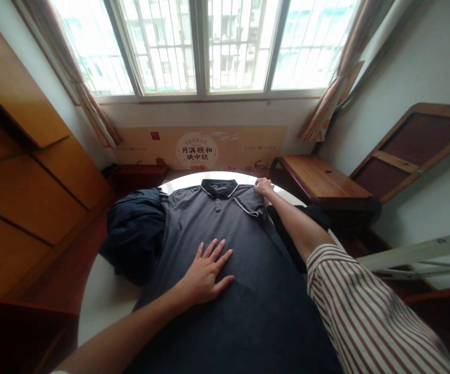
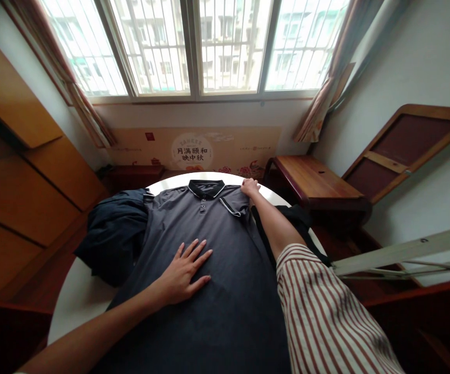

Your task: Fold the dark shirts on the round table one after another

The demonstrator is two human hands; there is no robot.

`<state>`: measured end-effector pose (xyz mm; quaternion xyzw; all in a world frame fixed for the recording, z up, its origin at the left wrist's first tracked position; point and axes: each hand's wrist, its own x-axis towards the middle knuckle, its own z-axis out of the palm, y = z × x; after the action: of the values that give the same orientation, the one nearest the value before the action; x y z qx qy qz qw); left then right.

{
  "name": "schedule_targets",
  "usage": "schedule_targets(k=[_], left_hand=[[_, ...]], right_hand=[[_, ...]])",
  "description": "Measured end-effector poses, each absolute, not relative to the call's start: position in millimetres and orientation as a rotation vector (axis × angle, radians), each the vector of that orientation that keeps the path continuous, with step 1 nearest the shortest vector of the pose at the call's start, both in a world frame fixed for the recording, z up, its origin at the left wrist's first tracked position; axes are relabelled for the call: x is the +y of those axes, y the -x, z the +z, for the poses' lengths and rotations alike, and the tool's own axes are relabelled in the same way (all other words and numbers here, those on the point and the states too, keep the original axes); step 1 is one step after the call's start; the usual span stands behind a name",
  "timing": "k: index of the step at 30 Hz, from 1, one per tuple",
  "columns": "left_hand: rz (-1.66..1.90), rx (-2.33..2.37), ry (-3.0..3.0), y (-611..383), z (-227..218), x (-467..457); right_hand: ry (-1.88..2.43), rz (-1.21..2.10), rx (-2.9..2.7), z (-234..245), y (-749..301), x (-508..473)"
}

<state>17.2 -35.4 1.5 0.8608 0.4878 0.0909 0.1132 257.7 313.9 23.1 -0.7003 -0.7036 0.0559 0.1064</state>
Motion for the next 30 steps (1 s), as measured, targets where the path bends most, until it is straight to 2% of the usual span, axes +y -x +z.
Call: schedule_targets(k=[8, 20, 26, 30], left_hand=[[0.276, 1.435, -2.509, -17.4, 2.2, -36.0], [0.278, 1.437, -2.496, -17.2, 2.7, -35.9], [0.319, 1.439, -2.5, -20.3, 4.5, -36.5], [0.473, 1.486, -2.492, -18.9, 4.0, -33.6]], right_hand=[[1.953, 0.221, -2.195, 24.0, -226.0, 326.2], [1.987, 0.056, -2.076, 32.8, -203.3, 290.9], [1.683, -0.003, -2.352, 47.5, -167.1, 227.4], [1.381, 0.049, -2.605, 41.6, -138.6, 155.2]])
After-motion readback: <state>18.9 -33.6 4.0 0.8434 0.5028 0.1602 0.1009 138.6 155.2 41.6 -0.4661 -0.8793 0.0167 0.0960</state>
